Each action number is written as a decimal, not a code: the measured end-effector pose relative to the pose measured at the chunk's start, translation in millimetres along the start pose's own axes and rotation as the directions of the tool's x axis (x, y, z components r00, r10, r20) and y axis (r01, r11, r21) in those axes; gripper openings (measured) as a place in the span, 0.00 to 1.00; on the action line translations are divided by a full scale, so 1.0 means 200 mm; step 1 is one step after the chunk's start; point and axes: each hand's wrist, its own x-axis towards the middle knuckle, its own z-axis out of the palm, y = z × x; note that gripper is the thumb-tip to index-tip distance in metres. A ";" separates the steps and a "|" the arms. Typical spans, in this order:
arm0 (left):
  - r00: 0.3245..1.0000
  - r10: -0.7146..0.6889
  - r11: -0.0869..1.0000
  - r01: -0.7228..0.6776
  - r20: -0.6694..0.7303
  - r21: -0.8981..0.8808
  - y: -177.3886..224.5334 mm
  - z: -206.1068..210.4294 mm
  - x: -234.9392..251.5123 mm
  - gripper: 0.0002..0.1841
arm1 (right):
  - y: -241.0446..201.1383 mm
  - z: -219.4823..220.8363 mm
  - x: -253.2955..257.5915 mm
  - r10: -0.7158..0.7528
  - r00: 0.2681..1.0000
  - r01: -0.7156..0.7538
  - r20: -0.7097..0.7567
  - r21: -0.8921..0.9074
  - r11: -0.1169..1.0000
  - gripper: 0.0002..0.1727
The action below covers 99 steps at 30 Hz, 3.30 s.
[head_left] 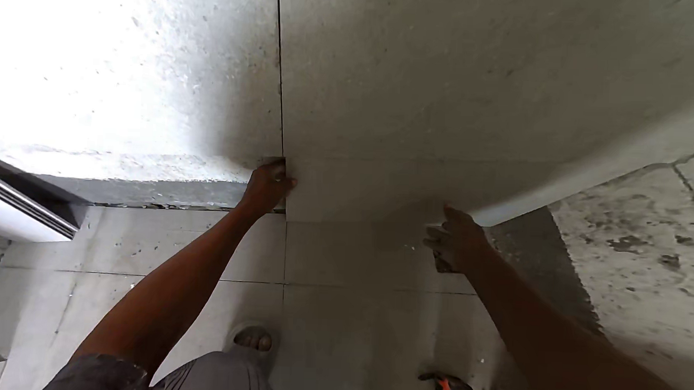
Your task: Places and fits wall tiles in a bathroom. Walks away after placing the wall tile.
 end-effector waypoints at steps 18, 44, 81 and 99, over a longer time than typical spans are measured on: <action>0.997 0.058 0.997 -0.056 -0.049 0.044 -0.03 0.02 0.01 0.14 | -0.07 0.29 0.00 0.148 0.985 -0.175 0.093 0.517 0.838 0.54; 0.994 0.054 0.998 -0.051 0.092 -0.029 0.05 -0.02 0.03 0.12 | -0.04 0.39 -0.06 0.186 0.974 -0.229 0.132 0.576 0.785 0.56; 0.997 0.065 0.997 -0.063 0.034 -0.043 0.00 0.00 0.02 0.13 | -0.02 0.39 -0.02 0.171 0.977 -0.214 0.129 0.573 0.791 0.57; 0.996 0.058 0.995 -0.053 0.062 -0.080 -0.01 -0.01 0.03 0.14 | -0.02 0.38 -0.03 0.159 0.979 -0.204 0.129 0.555 0.807 0.59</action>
